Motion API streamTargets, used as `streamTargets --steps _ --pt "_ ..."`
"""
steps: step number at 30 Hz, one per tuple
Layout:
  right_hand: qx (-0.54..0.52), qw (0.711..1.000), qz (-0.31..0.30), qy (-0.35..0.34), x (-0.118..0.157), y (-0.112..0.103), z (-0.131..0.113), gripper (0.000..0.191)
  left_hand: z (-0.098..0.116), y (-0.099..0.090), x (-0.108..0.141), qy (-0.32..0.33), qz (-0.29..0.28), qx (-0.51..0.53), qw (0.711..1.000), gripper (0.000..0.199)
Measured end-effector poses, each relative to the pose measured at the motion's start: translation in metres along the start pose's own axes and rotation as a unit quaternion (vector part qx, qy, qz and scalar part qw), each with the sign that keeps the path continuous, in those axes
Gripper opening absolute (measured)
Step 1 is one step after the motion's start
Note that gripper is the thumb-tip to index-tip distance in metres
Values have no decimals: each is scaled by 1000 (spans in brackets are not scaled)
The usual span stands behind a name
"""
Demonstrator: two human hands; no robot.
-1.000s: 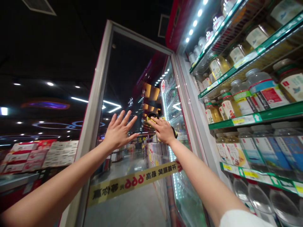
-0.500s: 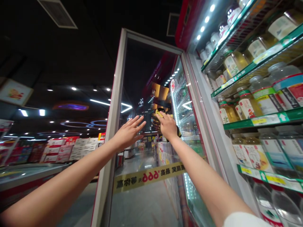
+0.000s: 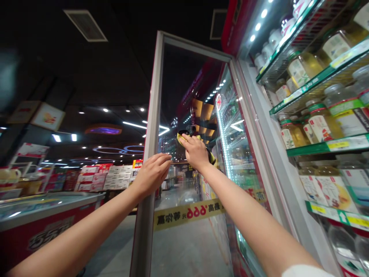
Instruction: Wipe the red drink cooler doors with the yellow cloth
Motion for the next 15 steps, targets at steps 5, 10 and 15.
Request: streamTargets --steps 5,10,15 --pt "-31 999 34 23 -50 16 -19 56 1 -3 7 -2 12 7 1000 22" --pt "-84 982 -96 -142 -2 26 -31 56 4 -3 33 -3 13 29 1000 27" --pt "-89 984 -88 -126 -6 25 -24 59 8 2 55 -8 13 40 999 37"
Point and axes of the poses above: each hand's wrist, its own x-axis away from the middle knuckle, its own y-axis out of the palm, z = x × y, the point moved 3 cm from there along -x, towards the middle knuckle, and after that the axes turned 15 degrees about -x, right-handed, at the moved point
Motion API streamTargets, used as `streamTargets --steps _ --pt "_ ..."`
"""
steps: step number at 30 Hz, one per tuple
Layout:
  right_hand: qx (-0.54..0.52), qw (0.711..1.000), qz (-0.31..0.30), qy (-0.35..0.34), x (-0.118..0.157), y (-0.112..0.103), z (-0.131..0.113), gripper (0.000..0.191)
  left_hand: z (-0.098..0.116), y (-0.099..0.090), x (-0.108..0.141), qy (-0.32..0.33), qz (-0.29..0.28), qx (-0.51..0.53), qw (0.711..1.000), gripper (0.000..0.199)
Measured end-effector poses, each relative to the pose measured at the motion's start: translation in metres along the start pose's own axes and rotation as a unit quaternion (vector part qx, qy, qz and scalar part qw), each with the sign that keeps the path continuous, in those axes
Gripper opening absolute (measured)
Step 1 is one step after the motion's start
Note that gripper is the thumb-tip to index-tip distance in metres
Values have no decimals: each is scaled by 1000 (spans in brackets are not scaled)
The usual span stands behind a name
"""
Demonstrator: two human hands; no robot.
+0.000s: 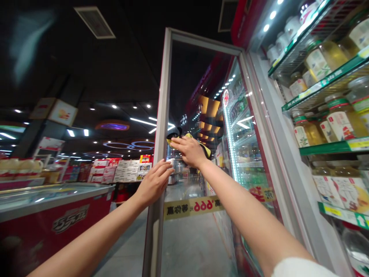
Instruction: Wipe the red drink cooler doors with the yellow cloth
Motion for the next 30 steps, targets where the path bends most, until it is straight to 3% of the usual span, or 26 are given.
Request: streamTargets --steps 3,5,10,13,17,19,21,26,30 --pt "-5 996 67 65 -26 3 2 54 1 2 8 -27 5 -14 1000 38" --pt "-15 995 76 65 -24 12 -4 50 0 2 14 -58 12 -27 998 38" --pt "-28 998 -16 -49 45 33 -28 54 0 4 27 -99 24 -35 994 34" --pt "-22 994 -70 -86 60 33 -31 54 1 7 28 -91 21 -46 995 27" --pt "-2 1000 -11 20 25 24 -22 56 1 11 29 -89 10 -51 995 27" --pt "4 998 25 64 20 29 -24 54 1 13 30 -90 2 -42 995 29" --pt "5 998 25 63 37 42 -35 54 1 15 30 -86 -2 -42 995 30" --pt "16 999 -42 1 94 69 -61 58 0 16 25 -78 22 -52 995 22" --pt "48 996 -37 66 68 48 -39 60 -2 16 18 -70 -6 -63 996 25"
Point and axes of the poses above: each hand's wrist, its own x-axis away from the middle knuckle, its own y-axis out of the palm, z = x × y, the point moved 3 cm from there along -x, towards the middle knuckle, and after that the axes turned 15 degrees about -x, right-handed, at the moved point
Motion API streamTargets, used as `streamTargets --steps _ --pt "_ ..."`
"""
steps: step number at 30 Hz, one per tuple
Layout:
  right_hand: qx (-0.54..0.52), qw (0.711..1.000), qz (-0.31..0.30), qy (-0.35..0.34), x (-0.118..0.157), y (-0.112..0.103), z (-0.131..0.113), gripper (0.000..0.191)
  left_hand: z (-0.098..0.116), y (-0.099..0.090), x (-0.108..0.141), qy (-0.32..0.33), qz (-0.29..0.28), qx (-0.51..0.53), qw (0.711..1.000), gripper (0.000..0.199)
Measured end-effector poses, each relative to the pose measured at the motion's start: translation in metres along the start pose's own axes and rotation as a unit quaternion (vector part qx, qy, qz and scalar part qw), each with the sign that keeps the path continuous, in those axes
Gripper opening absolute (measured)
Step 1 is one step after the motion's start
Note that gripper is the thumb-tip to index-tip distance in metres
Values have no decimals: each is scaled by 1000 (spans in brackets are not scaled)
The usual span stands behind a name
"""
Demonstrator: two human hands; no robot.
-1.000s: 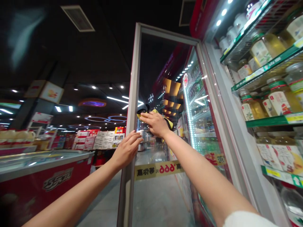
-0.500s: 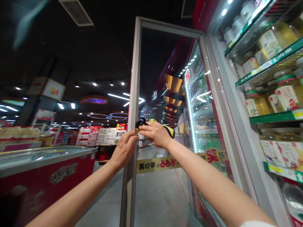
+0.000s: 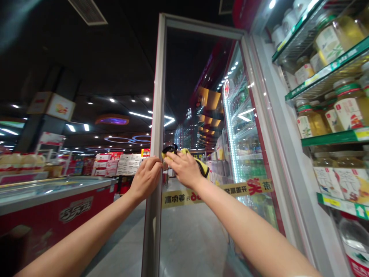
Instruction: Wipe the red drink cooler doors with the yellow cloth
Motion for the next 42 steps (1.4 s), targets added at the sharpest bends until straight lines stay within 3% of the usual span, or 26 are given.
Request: streamTargets --steps 3,6,9,11,13,15,17,20,22,24,26,28,31,33,35,38,40,42 --pt "17 990 87 109 -15 -16 23 55 -2 -2 -2 8 -25 -20 999 23" --pt "27 972 156 173 11 -6 26 57 -2 -2 -1 4 -32 -15 999 23" --pt "31 985 118 120 34 16 8 61 1 -1 -4 -6 -31 -13 999 23" --pt "31 994 77 68 25 19 2 63 3 1 -10 -16 -28 -27 999 21" --pt "35 995 69 59 0 7 9 62 5 3 -18 -35 -26 -49 998 20" --pt "42 990 91 100 -26 -15 30 59 6 3 -26 -51 -30 -66 996 19" --pt "45 977 128 162 -32 -33 53 56 8 3 -33 -51 -38 -72 995 18" --pt "50 947 212 236 0 -37 71 56 14 2 -39 -60 -39 -61 996 18" --pt "57 941 241 231 28 -25 66 60 21 3 -43 -72 -31 -37 996 21" --pt "61 961 205 177 42 -13 57 64 32 7 -50 -65 -21 -9 998 26" --pt "62 977 152 134 38 -11 56 64 45 13 -60 -48 -12 15 999 32" --pt "64 978 138 145 24 -24 72 60 56 21 -73 -42 -9 32 999 37" --pt "60 956 196 210 20 -54 110 56 66 31 -89 -41 -16 45 998 46" --pt "58 933 261 241 37 -63 127 55 71 37 -95 -29 -34 43 998 51" --pt "69 917 303 250 63 -59 127 54 77 41 -95 -21 -57 36 998 54" --pt "91 936 258 220 82 -42 109 53 87 43 -92 -16 -78 27 996 54" --pt "97 954 201 198 72 -39 103 53 94 43 -91 -19 -80 22 996 56" --pt "97 960 180 191 53 -51 113 53 98 42 -91 -28 -76 16 997 58"
Point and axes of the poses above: each hand's wrist, its own x-axis away from the middle knuckle, its own y-axis out of the palm, z = x × y, the point moved 3 cm from there along -x, towards the middle knuckle, and after that the axes turned 15 degrees about -x, right-handed, at the moved point
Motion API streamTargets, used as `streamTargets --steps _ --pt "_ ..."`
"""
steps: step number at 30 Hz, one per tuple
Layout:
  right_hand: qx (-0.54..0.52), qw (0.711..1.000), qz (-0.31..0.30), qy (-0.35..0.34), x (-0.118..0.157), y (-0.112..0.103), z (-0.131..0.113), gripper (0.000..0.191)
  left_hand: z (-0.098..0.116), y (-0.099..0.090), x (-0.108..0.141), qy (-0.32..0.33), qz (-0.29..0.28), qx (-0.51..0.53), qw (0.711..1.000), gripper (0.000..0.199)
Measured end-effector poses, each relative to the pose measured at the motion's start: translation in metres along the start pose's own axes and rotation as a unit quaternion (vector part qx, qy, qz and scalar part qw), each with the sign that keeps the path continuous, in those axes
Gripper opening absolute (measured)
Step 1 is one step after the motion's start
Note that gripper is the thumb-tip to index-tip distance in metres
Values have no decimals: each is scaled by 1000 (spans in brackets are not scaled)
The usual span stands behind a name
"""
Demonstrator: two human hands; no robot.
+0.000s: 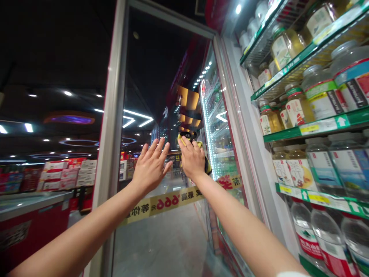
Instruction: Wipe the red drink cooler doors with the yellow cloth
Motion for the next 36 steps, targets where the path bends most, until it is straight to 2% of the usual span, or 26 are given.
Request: streamTargets --steps 2,4,5,7,9,10,12,14,16,18,20,23,26,28,30,32,34,36 --pt "-3 1000 17 9 -29 -10 19 52 2 0 -1 -4 2 -4 1000 61" --pt "-1 998 55 37 -44 -23 50 51 3 0 -1 -3 1 -4 1000 64" --pt "4 995 79 58 -42 -30 66 51 3 0 -2 -2 -1 -3 1000 66" --pt "19 985 136 109 -22 -39 93 52 3 0 -3 -1 -1 3 1000 67" --pt "39 974 175 141 7 -42 103 53 5 1 -3 0 3 13 1000 66" --pt "47 974 173 137 18 -40 102 53 5 1 -4 0 7 17 1000 67" --pt "56 987 121 88 25 -33 92 53 7 3 -4 0 17 27 999 69" --pt "53 997 54 32 8 -27 85 54 8 5 -4 -2 28 33 999 71" --pt "47 998 27 18 -23 -29 88 55 7 7 -4 -4 35 35 999 71" --pt "49 997 35 45 -50 -40 105 56 6 9 -3 -4 35 32 999 71" --pt "57 993 49 90 -59 -52 128 56 5 12 -3 -2 31 27 999 71" --pt "62 983 90 150 -31 -63 154 54 4 16 -3 -4 25 23 999 70" --pt "55 977 134 156 10 -58 147 55 3 19 -3 -9 18 32 999 69" --pt "52 986 108 117 16 -45 124 57 2 18 -3 -11 4 34 999 70" --pt "53 995 43 66 -4 -31 98 57 2 16 -4 -14 -21 31 999 72" --pt "59 998 -5 35 -40 -23 81 55 2 13 -5 -18 -47 28 998 74" --pt "67 997 -24 24 -80 -25 79 56 2 10 -6 -24 -63 26 997 75" --pt "75 996 -19 44 -111 -36 97 58 1 9 -6 -27 -66 22 997 75"
Point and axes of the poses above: each hand's wrist, its own x-axis away from the middle knuckle, its own y-axis out of the palm, z = x × y, the point moved 3 cm from there along -x, towards the middle knuckle, and after that the axes turned 15 degrees about -x, right-handed, at the moved point
